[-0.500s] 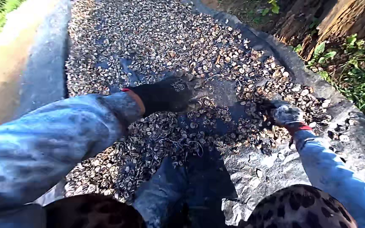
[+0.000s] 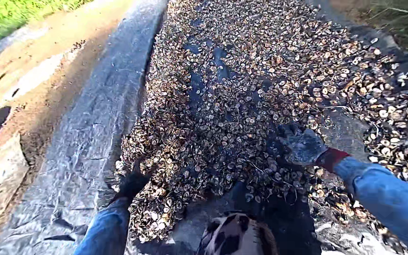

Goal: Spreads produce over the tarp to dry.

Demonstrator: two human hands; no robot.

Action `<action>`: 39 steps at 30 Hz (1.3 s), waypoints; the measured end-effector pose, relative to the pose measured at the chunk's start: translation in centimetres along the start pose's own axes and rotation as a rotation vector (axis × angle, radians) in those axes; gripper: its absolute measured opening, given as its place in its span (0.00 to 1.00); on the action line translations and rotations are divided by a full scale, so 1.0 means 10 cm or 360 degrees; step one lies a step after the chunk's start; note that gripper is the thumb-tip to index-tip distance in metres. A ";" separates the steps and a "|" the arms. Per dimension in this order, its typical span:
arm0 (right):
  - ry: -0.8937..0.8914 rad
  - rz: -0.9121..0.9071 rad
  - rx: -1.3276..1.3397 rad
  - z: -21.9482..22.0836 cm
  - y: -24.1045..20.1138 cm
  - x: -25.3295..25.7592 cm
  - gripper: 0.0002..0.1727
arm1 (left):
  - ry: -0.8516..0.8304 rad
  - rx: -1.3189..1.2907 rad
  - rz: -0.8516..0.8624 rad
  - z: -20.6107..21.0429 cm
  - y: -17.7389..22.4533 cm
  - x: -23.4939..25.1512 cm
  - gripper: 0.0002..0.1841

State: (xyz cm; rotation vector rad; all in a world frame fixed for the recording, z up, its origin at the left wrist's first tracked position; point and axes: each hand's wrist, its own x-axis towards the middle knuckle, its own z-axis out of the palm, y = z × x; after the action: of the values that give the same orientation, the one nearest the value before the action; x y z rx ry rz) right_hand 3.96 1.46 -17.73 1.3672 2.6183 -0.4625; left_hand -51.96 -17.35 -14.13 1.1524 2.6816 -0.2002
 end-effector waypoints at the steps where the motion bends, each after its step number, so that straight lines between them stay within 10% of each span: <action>1: 0.0068 0.0033 0.0007 0.07 -0.15 0.37 0.46 | 0.0019 -0.0105 -0.0042 0.03 -0.11 0.12 0.49; 7: 0.0109 0.0253 0.0402 0.31 -1.75 2.04 0.63 | 0.0051 -0.0645 -0.0108 0.32 -0.13 0.95 0.45; 15: 0.0060 -0.0022 0.0762 0.33 -3.15 2.28 0.49 | 0.0143 -0.0851 0.0059 0.44 0.49 0.44 0.36; 23: -0.0198 0.0720 0.1801 0.50 -2.29 0.41 0.27 | -0.0575 -0.1858 0.0421 0.53 1.47 -0.81 0.41; 27: 0.0470 0.1246 0.1845 0.46 -1.75 -0.43 0.25 | -0.0939 -0.2158 0.0996 0.26 2.33 -0.66 0.41; 33: 0.1717 0.1111 0.2691 0.13 -1.04 -0.66 0.20 | -0.0683 -0.1716 0.1358 -0.25 3.07 -0.22 0.24; 39: 0.1644 0.1681 0.1801 0.09 -0.72 -1.28 0.20 | -0.0010 -0.0820 0.1744 -0.14 4.10 0.25 0.28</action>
State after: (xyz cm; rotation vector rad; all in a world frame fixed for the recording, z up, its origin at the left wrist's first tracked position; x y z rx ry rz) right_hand 5.40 -12.58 -13.61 3.7306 1.3124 -1.3490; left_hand -23.94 12.73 -15.07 2.1145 1.5584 0.6054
